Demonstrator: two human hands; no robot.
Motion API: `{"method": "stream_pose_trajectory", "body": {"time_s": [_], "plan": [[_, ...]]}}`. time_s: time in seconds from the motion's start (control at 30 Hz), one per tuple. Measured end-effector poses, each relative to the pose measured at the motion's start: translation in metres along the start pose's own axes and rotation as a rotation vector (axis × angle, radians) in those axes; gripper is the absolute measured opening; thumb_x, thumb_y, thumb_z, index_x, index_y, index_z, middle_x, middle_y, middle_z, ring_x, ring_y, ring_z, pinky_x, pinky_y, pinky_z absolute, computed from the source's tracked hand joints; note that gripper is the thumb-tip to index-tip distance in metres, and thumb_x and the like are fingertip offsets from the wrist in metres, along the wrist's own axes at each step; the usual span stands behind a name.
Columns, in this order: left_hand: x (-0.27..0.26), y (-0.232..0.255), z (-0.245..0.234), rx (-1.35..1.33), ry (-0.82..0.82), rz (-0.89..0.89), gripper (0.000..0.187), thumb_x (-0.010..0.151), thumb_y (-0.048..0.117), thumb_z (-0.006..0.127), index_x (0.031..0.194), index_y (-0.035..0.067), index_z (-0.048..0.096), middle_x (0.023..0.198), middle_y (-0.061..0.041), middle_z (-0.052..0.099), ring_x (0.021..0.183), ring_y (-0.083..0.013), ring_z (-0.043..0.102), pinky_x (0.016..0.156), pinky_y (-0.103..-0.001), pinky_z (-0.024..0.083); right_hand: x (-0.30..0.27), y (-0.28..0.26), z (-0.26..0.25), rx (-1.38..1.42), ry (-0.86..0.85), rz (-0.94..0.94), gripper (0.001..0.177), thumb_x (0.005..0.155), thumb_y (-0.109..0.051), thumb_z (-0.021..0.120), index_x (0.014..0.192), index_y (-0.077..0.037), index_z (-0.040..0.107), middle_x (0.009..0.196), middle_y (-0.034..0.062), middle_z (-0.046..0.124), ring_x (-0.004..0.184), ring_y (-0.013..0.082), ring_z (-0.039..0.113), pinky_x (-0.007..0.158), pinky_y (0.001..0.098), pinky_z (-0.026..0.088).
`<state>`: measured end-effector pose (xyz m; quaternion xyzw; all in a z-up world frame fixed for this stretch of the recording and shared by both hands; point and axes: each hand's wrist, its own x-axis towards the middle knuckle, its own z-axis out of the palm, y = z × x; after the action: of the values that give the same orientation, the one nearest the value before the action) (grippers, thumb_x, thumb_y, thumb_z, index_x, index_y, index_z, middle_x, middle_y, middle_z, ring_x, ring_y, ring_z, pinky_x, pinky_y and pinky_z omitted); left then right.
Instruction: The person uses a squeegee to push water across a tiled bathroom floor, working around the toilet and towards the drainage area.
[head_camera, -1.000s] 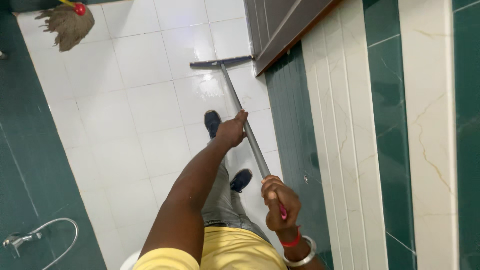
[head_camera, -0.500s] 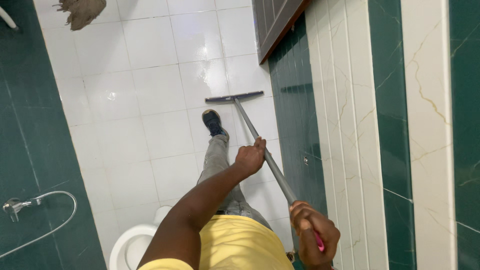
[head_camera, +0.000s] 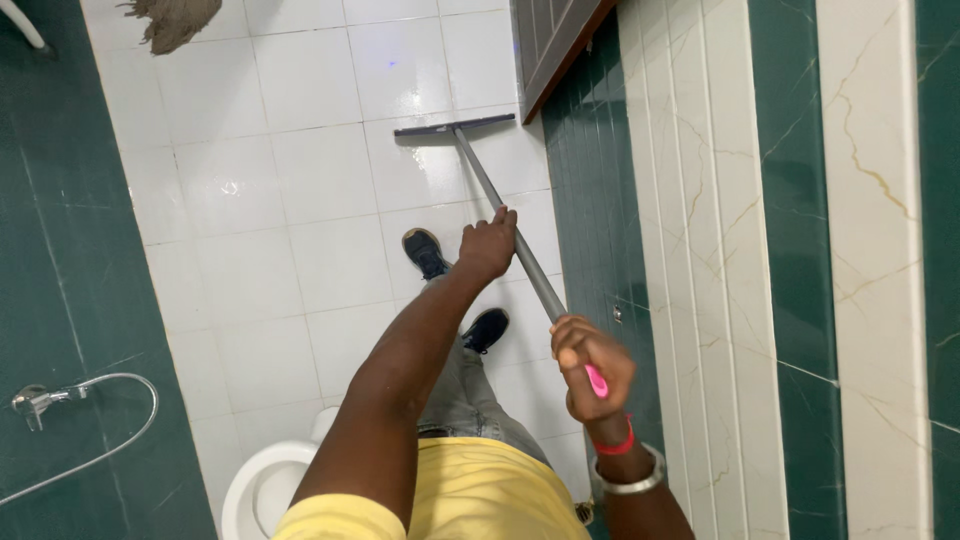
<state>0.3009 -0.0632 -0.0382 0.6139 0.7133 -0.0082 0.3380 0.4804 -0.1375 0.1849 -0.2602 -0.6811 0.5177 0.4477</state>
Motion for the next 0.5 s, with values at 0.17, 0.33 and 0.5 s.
{"method": "stream_pose_trajectory", "body": {"time_s": [0.17,0.33,0.5], "plan": [[0.005,0.01,0.01,0.015,0.005,0.106,0.045,0.092,0.011,0.061,0.134,0.002,0.051,0.157,-0.022,0.039,0.117,-0.04,0.062,0.095,-0.054,0.05,0.004,-0.005,-0.006,-0.03,0.104,0.084,0.038,0.101,-0.009,0.051,0.063,-0.006,0.045,0.06,0.0062,0.048,0.057,0.0169,0.048,0.07,0.0409,0.052],[-0.046,0.06,0.032,-0.165,0.083,0.357,0.039,0.086,0.014,0.072,0.119,-0.004,0.061,0.139,-0.034,0.055,0.103,-0.0425,0.068,0.088,-0.051,0.055,-0.015,-0.073,-0.037,-0.046,0.249,0.256,0.05,0.107,-0.03,0.059,0.065,-0.004,0.048,0.06,0.0062,0.048,0.058,0.0185,0.047,0.068,0.0418,0.047],[-0.032,0.074,0.022,-0.196,0.367,0.401,0.035,0.08,0.007,0.074,0.113,0.0,0.067,0.124,-0.027,0.067,0.099,-0.0404,0.071,0.084,-0.051,0.057,0.019,-0.052,-0.053,0.141,0.239,0.056,0.056,0.099,-0.054,0.07,0.079,-0.005,0.052,0.064,0.0071,0.055,0.059,0.019,0.055,0.066,0.0364,0.049]]}}
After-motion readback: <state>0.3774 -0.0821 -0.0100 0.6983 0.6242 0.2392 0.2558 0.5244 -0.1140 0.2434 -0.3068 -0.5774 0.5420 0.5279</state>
